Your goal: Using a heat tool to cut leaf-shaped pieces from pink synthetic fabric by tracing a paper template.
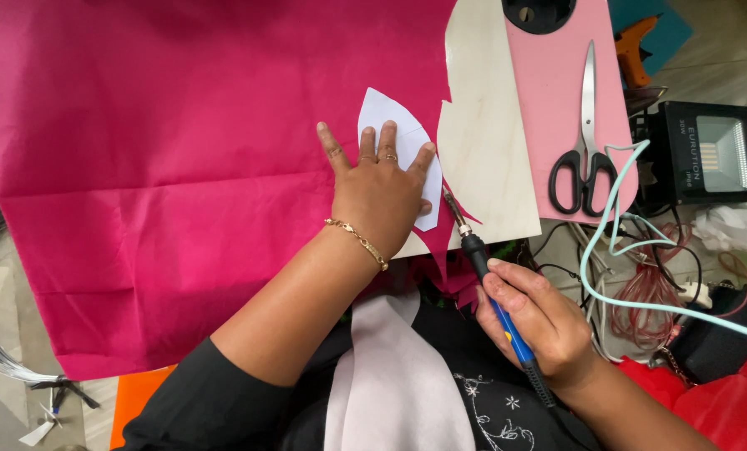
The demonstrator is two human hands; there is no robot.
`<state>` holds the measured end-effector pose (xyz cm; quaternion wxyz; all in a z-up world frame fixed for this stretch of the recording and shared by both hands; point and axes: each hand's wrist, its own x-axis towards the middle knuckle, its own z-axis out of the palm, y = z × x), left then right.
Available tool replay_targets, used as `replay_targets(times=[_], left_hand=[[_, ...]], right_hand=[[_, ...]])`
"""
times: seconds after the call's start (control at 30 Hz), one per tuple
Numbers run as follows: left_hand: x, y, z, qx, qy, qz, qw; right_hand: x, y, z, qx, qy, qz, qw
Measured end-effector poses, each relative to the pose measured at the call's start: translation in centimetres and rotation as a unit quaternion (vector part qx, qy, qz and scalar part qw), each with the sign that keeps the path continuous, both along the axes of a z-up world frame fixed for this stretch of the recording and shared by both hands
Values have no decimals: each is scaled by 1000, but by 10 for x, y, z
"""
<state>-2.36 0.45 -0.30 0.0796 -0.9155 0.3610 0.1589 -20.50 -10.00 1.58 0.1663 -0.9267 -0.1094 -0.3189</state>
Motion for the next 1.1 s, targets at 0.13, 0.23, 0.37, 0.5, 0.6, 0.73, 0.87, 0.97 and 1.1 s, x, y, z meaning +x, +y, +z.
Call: replay_targets(times=[0.13,0.23,0.37,0.5,0.6,0.73,0.87,0.97,1.1], left_hand=[[1,0,1,7,21,1,1000],[1,1,-2,-14,5,0,1000],[0,1,-3,-12,5,2,1000],[0,2,-5,-11,-13,-5,1000],[0,1,-4,-8,-2,-2,1000],[0,1,-8,-19,-11,1,1000],[0,1,-4,-21,-6,4,1000],[1,1,-2,-6,7,3,1000],[0,1,-2,-2,4,3,1000]], right_hand=[[-3,1,1,-3,9,8,1000],[-5,2,0,-2,18,4,1000],[-7,4,2,-15,19,-3,1000],[-8,7,3,-21,16,-6,1000],[-11,9,3,-29,18,-17,999],[-13,9,2,-38,22,-19,999],[-15,10,2,-23,23,-7,999],[-16,12,4,-19,31,-4,999],[-17,15,6,-27,32,-8,999]])
